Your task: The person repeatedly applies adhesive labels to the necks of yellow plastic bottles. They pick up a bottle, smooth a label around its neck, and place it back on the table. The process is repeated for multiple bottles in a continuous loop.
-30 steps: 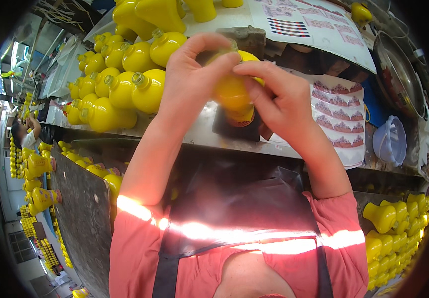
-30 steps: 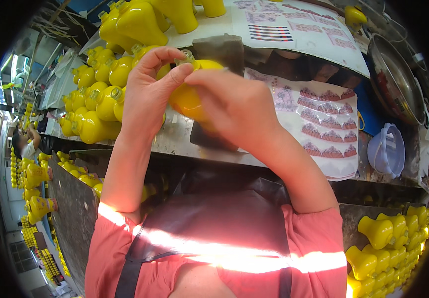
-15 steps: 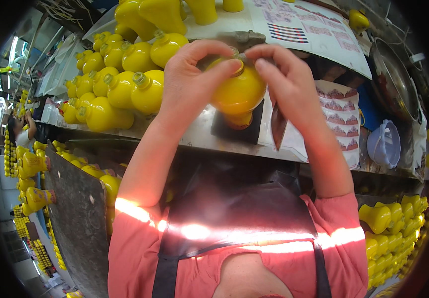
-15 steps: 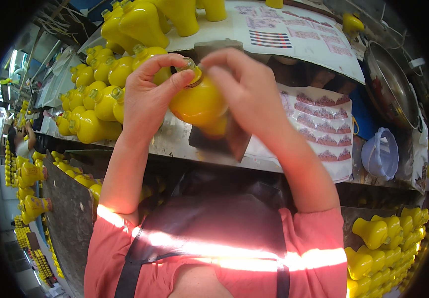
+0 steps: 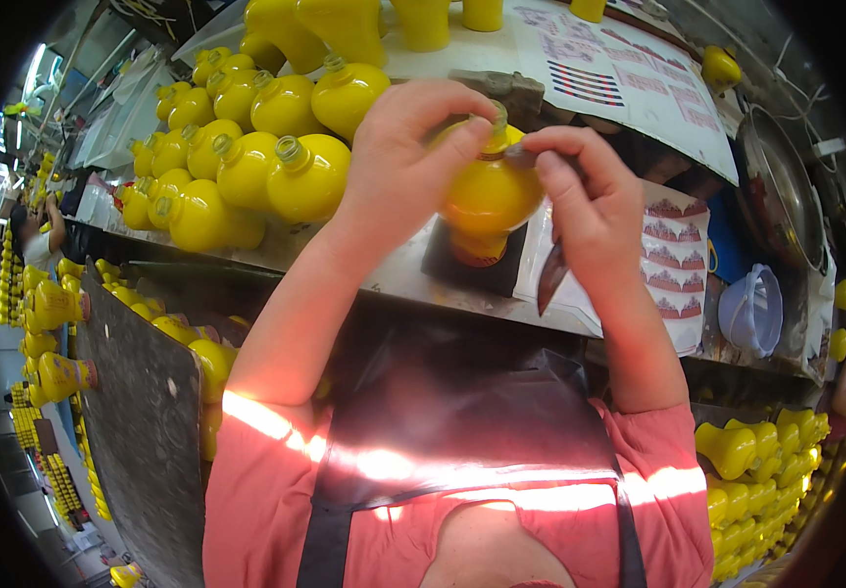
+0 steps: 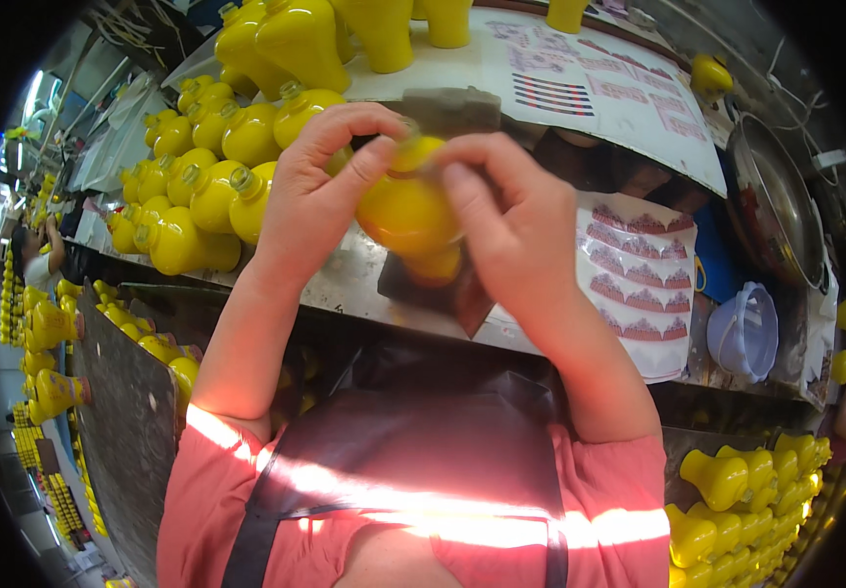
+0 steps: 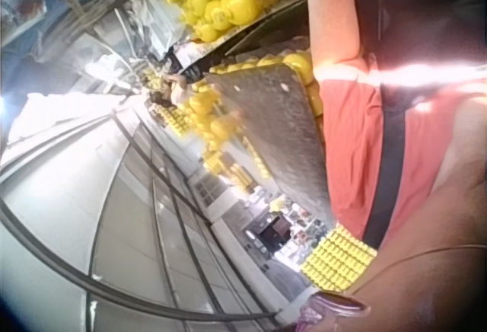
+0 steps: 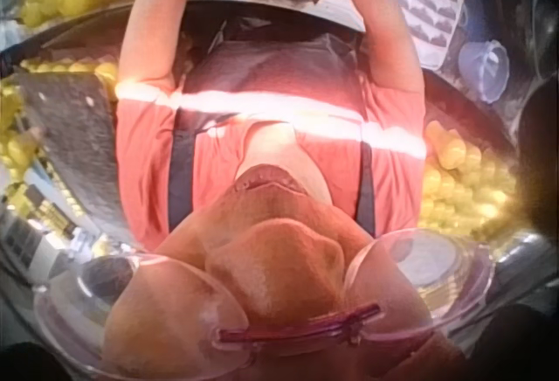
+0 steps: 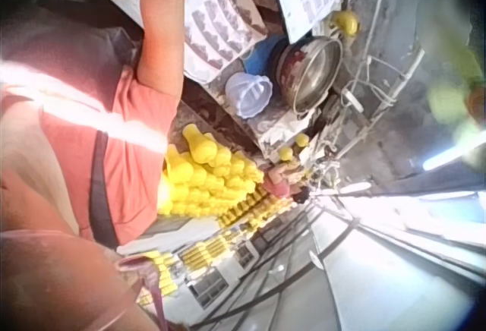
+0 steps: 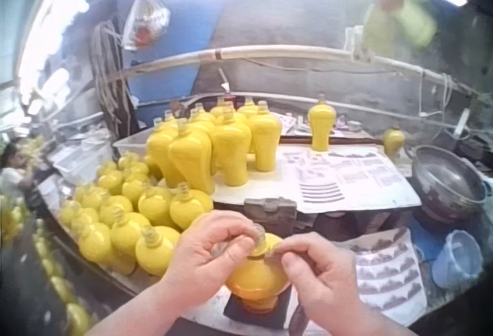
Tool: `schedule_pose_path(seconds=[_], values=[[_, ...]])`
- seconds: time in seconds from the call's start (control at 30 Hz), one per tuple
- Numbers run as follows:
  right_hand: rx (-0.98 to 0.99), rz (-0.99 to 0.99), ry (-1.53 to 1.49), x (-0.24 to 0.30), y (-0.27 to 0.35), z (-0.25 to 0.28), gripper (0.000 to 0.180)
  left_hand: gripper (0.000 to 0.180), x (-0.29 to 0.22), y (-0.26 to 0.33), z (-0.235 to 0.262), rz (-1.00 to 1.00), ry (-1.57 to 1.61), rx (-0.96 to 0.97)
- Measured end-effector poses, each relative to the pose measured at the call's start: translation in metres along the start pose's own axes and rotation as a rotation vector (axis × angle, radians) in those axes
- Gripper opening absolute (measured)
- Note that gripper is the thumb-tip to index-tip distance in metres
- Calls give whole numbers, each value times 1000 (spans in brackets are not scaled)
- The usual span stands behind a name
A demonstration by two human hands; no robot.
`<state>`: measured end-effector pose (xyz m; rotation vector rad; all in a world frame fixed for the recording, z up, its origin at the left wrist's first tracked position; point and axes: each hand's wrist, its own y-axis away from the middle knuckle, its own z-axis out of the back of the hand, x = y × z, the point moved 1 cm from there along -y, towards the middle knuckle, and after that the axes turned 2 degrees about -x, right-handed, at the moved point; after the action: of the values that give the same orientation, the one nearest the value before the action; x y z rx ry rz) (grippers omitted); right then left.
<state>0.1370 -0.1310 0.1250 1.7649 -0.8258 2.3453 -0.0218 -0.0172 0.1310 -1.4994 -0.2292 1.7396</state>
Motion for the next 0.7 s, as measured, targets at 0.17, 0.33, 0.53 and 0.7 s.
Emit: schedule_pose_path(seconds=[0.17, 0.33, 0.53, 0.7], values=[[131, -231, -235, 6, -26, 13, 28, 13, 1, 0, 3, -184, -148, 26], [256, -371, -115, 21, -49, 16, 30, 14, -7, 5, 8, -250, -292, 31], [539, -394, -169, 31, -69, 7, 31, 8, -23, 6, 1, -373, -273, -54], [614, -337, -156, 32, -73, 13, 39, 11, -33, 6, -2, -423, -458, -113]])
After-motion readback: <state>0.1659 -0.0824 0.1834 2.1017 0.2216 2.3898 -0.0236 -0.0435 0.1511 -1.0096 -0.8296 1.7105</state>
